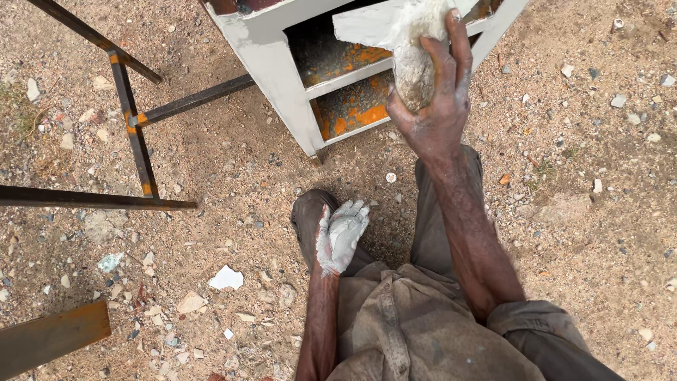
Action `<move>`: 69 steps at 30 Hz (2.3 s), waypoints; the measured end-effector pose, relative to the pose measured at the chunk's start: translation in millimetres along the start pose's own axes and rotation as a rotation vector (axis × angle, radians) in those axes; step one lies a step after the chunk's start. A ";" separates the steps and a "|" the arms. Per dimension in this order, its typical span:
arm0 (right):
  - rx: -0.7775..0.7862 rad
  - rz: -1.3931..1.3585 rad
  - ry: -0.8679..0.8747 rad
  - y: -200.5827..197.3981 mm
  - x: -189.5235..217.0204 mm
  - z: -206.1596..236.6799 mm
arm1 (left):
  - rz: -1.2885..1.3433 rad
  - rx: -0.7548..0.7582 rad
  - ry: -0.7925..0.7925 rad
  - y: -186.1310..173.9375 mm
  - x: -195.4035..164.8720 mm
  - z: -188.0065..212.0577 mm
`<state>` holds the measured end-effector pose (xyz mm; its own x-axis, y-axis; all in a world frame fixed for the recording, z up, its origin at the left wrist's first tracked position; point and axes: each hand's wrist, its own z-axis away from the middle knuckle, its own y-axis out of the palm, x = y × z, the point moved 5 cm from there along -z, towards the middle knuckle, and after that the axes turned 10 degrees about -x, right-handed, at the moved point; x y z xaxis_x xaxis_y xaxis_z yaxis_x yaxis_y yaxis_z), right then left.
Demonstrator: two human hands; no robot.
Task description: The person kneels on the ground and uses a trowel to apply white plaster to the lower edge of a reddish-brown metal cabinet. They repeatedly scoop plaster from their left hand onto the trowel and smooth it along the cabinet's bottom frame.
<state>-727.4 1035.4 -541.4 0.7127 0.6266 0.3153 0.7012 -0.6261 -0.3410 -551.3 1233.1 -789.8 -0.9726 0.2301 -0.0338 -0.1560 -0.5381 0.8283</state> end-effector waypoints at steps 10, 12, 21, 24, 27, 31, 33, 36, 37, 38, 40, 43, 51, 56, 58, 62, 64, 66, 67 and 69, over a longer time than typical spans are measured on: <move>-0.009 -0.032 0.000 15.3 -9.5 -10.8 | -0.027 -0.005 0.016 -2.7 -1.4 1.6; -0.024 -0.025 -0.026 18.8 -10.2 -12.2 | -0.016 -0.017 0.011 -4.9 -2.9 3.1; 0.186 -0.070 0.219 -2.8 -10.4 8.4 | -0.022 -0.030 -0.023 3.0 0.3 -0.9; 0.033 -0.078 0.130 -28.8 -17.5 14.3 | 0.086 0.119 -0.074 16.2 3.2 -0.1; -0.055 -0.122 0.113 -22.1 -48.5 3.7 | -0.017 -0.038 -0.044 2.6 4.0 -3.7; -0.110 -0.100 0.118 -3.8 -78.4 3.5 | 0.082 0.097 -0.102 4.3 8.3 -0.7; -0.145 -0.101 0.082 4.6 -85.8 -1.1 | 0.046 0.015 -0.069 -2.1 8.4 -0.8; -0.164 -0.143 0.052 17.0 -87.8 -9.0 | 0.003 -0.056 -0.026 -8.9 7.1 0.6; -0.185 -0.145 0.031 21.0 -86.0 -11.9 | 0.018 -0.076 -0.026 -10.7 6.9 1.2; -0.211 -0.145 0.005 25.2 -83.6 -16.6 | 0.032 -0.089 -0.026 -11.9 7.1 1.2; -0.210 -0.122 0.046 33.5 -79.9 -18.7 | 0.045 -0.100 -0.028 -12.5 8.0 0.6; -0.071 -0.130 0.089 39.4 -68.8 -3.9 | 0.039 -0.106 -0.032 -9.7 11.1 -1.1; -0.120 -0.144 0.048 1.0 -53.4 -1.2 | -0.019 -0.063 -0.045 11.0 17.5 -5.0; -0.105 -0.104 0.020 4.3 -55.1 -15.4 | -0.022 -0.067 -0.030 13.7 18.7 -3.8; -0.109 -0.103 0.037 8.5 -58.4 -13.2 | -0.014 -0.056 -0.038 12.9 19.4 -3.5; -0.095 -0.064 0.061 22.3 -69.3 -8.4 | -0.012 -0.065 -0.035 9.2 18.1 -3.2; -0.100 -0.085 0.071 28.7 -74.0 -9.6 | -0.010 -0.080 -0.033 8.0 16.9 -4.1; -0.107 -0.088 0.069 30.4 -74.5 -9.7 | 0.013 -0.095 -0.046 7.9 16.2 -5.6; -0.111 -0.081 0.057 28.7 -72.6 -8.9 | -0.007 -0.067 -0.042 10.0 15.7 -6.2; -0.039 -0.065 0.069 24.4 -66.3 -2.4 | -0.041 -0.048 -0.041 14.5 15.6 -6.0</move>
<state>-757.6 977.4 -568.4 0.6640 0.6340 0.3964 0.7453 -0.6035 -0.2833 -569.8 1224.0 -781.7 -0.9577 0.2846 -0.0433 -0.2042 -0.5656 0.7990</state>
